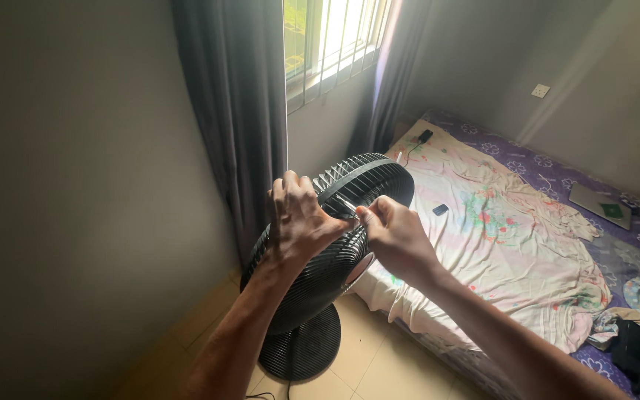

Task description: The person uses a screwdriver to remove screws from the front grill of a standing fan. They then detach the grill and set it aside. The person continues to manipulate the fan's internal components with the screwdriver.

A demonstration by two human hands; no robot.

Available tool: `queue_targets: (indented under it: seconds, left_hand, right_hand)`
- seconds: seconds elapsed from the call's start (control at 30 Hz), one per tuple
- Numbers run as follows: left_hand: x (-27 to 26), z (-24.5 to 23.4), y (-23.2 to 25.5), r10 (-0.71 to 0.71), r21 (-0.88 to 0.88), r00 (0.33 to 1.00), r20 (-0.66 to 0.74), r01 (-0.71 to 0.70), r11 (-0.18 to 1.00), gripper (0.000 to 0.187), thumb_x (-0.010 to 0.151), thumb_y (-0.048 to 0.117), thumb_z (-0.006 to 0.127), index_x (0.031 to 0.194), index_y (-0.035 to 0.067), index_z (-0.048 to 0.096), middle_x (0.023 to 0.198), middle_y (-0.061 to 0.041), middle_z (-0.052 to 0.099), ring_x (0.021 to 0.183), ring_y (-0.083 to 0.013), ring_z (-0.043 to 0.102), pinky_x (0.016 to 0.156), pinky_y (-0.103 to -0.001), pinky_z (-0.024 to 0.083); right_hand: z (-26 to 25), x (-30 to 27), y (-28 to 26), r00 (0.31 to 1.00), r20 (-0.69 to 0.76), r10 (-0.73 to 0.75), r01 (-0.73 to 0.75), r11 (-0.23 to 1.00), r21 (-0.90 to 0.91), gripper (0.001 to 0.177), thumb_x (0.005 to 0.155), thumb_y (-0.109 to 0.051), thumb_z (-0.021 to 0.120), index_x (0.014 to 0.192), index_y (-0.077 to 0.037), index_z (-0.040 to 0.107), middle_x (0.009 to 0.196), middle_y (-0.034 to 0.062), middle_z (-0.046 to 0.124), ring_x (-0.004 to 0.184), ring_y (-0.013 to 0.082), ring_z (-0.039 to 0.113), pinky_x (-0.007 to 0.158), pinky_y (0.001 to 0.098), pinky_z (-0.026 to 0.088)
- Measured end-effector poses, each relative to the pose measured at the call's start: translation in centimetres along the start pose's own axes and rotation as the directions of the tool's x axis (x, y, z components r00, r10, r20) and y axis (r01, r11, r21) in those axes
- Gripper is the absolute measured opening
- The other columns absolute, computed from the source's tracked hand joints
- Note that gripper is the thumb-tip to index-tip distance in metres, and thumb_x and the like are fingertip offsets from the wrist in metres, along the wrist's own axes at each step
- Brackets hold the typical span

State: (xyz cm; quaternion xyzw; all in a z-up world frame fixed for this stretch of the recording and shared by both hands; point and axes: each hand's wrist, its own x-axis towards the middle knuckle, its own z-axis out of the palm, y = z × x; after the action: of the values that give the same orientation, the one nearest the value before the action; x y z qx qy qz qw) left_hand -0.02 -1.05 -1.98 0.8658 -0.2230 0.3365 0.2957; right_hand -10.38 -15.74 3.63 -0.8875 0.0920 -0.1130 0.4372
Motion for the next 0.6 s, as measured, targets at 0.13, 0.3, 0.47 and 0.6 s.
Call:
queue_targets:
  seconds: [0.13, 0.3, 0.47, 0.6]
  left_hand:
    - [-0.5, 0.1, -0.9, 0.227, 0.129, 0.972, 0.059, -0.233, 0.964, 0.06, 0.066, 0.082, 0.073, 0.071, 0.023, 0.059, 0.086, -0.009, 0.048, 0.085, -0.027, 0.051, 0.071, -0.045, 0.047]
    - [0.0, 0.5, -0.6, 0.015, -0.015, 1.0, 0.0, -0.015, 1.0, 0.099, 0.057, 0.098, 0.06, 0.078, 0.002, 0.052, 0.085, -0.016, 0.048, 0.081, -0.0291, 0.05, 0.071, -0.049, 0.047]
    - [0.1, 1.0, -0.3, 0.004, 0.049, 0.999, 0.04, -0.006, 0.999, 0.101, 0.059, 0.103, 0.05, 0.075, 0.003, 0.05, 0.085, -0.017, 0.047, 0.08, -0.0288, 0.05, 0.069, -0.049, 0.046]
    - [0.1, 1.3, -0.6, 0.058, 0.073, 0.997, -0.057, -0.054, 0.996, 0.095, 0.061, 0.102, 0.047, 0.074, 0.007, 0.049, 0.085, -0.014, 0.047, 0.08, -0.0266, 0.049, 0.071, -0.048, 0.044]
  right_hand:
    - [-0.2, 1.0, -0.1, 0.986, 0.139, 0.089, -0.129, 0.94, 0.315, 0.029, 0.102, -0.026, 0.062, 0.095, 0.002, 0.067, 0.069, 0.0015, 0.057, 0.061, 0.0093, 0.048, 0.054, 0.0305, 0.04]
    - [-0.5, -0.2, -0.7, 0.974, -0.035, -0.225, 0.22, 0.97, -0.099, 0.021, 0.089, -0.018, 0.07, 0.092, 0.0, 0.061, 0.071, 0.0077, 0.066, 0.065, 0.0136, 0.066, 0.059, 0.0319, 0.051]
    - [-0.5, -1.3, -0.7, 0.718, -0.073, -0.692, 0.58, 0.653, -0.487, 0.012, 0.094, -0.011, 0.064, 0.089, -0.001, 0.06, 0.077, 0.0154, 0.063, 0.066, 0.0338, 0.065, 0.056, 0.0421, 0.049]
    - [0.3, -1.3, -0.1, 0.783, -0.031, -0.621, 0.51, 0.67, -0.539, 0.019, 0.095, -0.015, 0.065, 0.088, 0.003, 0.06, 0.073, 0.0165, 0.062, 0.059, 0.0363, 0.063, 0.049, 0.0442, 0.047]
